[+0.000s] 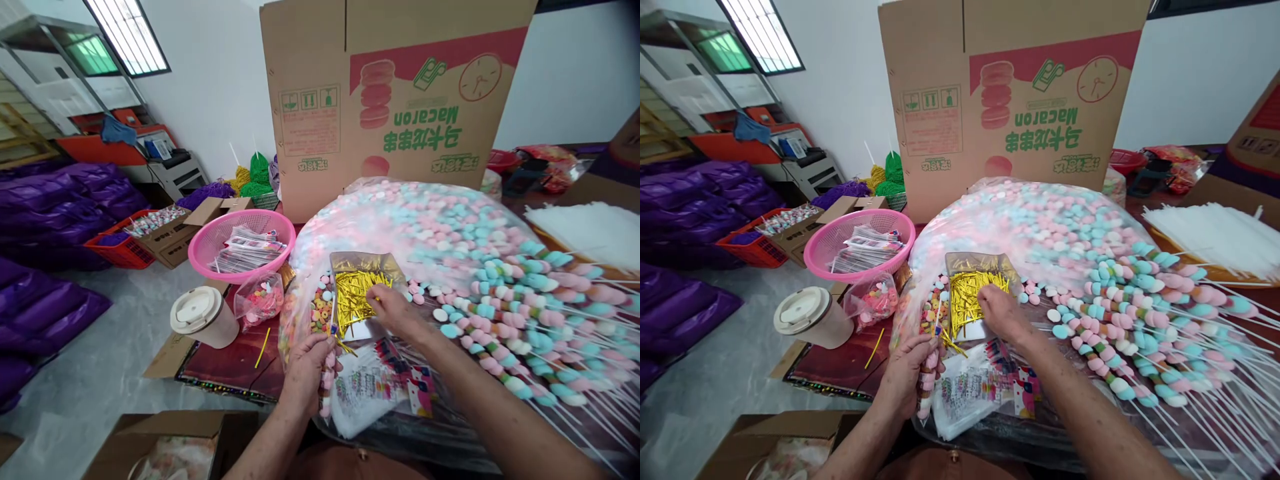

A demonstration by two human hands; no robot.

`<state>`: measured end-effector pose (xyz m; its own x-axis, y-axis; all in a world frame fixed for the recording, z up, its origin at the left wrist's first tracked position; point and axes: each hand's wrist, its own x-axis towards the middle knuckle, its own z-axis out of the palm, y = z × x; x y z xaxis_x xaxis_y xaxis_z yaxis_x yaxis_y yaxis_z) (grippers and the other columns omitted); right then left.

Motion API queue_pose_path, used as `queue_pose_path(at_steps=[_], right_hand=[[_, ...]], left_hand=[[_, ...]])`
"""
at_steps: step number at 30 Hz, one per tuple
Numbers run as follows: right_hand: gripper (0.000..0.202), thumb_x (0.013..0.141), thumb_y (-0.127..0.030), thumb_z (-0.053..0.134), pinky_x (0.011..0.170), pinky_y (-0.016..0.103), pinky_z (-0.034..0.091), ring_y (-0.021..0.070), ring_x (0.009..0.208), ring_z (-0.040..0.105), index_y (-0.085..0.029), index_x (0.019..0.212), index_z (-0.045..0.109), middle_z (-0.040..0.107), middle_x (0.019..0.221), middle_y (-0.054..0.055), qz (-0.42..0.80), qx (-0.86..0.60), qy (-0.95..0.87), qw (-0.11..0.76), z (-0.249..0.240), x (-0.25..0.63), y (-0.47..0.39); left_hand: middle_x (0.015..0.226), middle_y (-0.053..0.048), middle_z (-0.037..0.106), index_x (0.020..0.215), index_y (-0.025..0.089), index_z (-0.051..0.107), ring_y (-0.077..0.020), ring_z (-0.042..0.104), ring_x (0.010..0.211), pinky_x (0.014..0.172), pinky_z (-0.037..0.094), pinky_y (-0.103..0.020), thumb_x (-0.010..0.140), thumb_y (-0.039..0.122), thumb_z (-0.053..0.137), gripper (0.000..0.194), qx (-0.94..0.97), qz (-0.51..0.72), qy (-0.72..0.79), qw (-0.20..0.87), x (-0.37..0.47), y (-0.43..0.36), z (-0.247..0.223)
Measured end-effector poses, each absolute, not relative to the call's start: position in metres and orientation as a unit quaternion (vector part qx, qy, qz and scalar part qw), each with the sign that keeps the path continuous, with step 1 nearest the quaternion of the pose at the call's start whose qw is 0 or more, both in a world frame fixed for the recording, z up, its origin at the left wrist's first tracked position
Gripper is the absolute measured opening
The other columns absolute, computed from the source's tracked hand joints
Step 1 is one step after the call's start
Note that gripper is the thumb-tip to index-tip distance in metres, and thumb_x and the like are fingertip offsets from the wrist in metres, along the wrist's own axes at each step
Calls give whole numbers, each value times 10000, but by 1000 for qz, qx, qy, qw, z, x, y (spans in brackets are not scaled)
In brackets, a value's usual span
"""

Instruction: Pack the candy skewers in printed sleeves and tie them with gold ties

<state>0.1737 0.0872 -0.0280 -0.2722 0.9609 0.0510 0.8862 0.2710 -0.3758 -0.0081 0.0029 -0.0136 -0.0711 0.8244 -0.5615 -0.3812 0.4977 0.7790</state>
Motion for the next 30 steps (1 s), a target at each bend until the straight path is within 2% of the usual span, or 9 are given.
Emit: queue_pose_path(at_steps=[3,5,11,17,19,22,26,28,30], right_hand=[[188,817,-129,438,728,255,370,180,845,521,-167,768,615,599,880,79,121,-566,-810,97,-35,160,87],[199,789,-85,448,746,270,366,198,870,516,-155,738,627,602,874,102,113,-562,-815,83,-39,154,90],[219,824,-171,457,658,211,371,133,743,538,-172,721,649,607,831,36,131,-556,-814,106,-29,176,103],[237,809,-154,421,548,233,351,150,588,526,-179,739,646,596,606,15,131,-617,-763,142,-13,200,98],[224,789,-139,441,556,243,361,162,595,539,-183,734,653,619,615,31,135,-622,-755,157,-6,200,89],[246,828,-186,424,612,241,410,162,688,582,-209,890,661,671,766,34,172,-584,-768,199,7,189,64],[344,847,-210,385,670,259,451,160,747,601,-203,1111,606,678,876,47,329,-452,-780,281,14,158,26],[397,852,-209,383,686,269,452,160,752,596,-197,1221,530,672,862,49,386,-425,-763,297,11,144,15],[459,854,-206,381,649,257,445,149,684,576,-178,1310,428,651,759,28,419,-430,-743,295,5,135,11]], left_hand=[[537,5,608,701,151,577,-93,498,388,339,284,-167,551,299,711,250,193,467,566,652,-6,3,-14],[540,9,607,709,150,581,-92,498,391,335,279,-166,545,304,724,266,183,475,561,653,-10,1,-15],[446,41,522,692,154,581,-88,469,386,307,198,-146,536,354,749,305,172,482,551,660,-18,-4,-18],[525,23,569,685,144,579,-92,506,415,333,254,-158,537,339,740,292,191,474,537,671,-3,1,-14],[534,19,576,680,139,582,-90,506,405,347,280,-167,542,326,722,271,196,470,546,665,-1,1,-13],[478,36,528,649,143,568,-88,485,386,337,248,-163,559,309,688,224,197,459,558,662,3,2,-10],[433,57,466,623,152,544,-75,444,366,343,246,-161,593,313,654,197,213,452,553,667,9,1,-7],[426,68,446,631,157,543,-52,371,322,336,234,-165,615,310,628,176,232,450,554,661,11,0,-7],[433,74,443,679,160,560,-38,308,297,325,210,-167,634,318,607,171,250,443,563,652,11,-3,-7]])
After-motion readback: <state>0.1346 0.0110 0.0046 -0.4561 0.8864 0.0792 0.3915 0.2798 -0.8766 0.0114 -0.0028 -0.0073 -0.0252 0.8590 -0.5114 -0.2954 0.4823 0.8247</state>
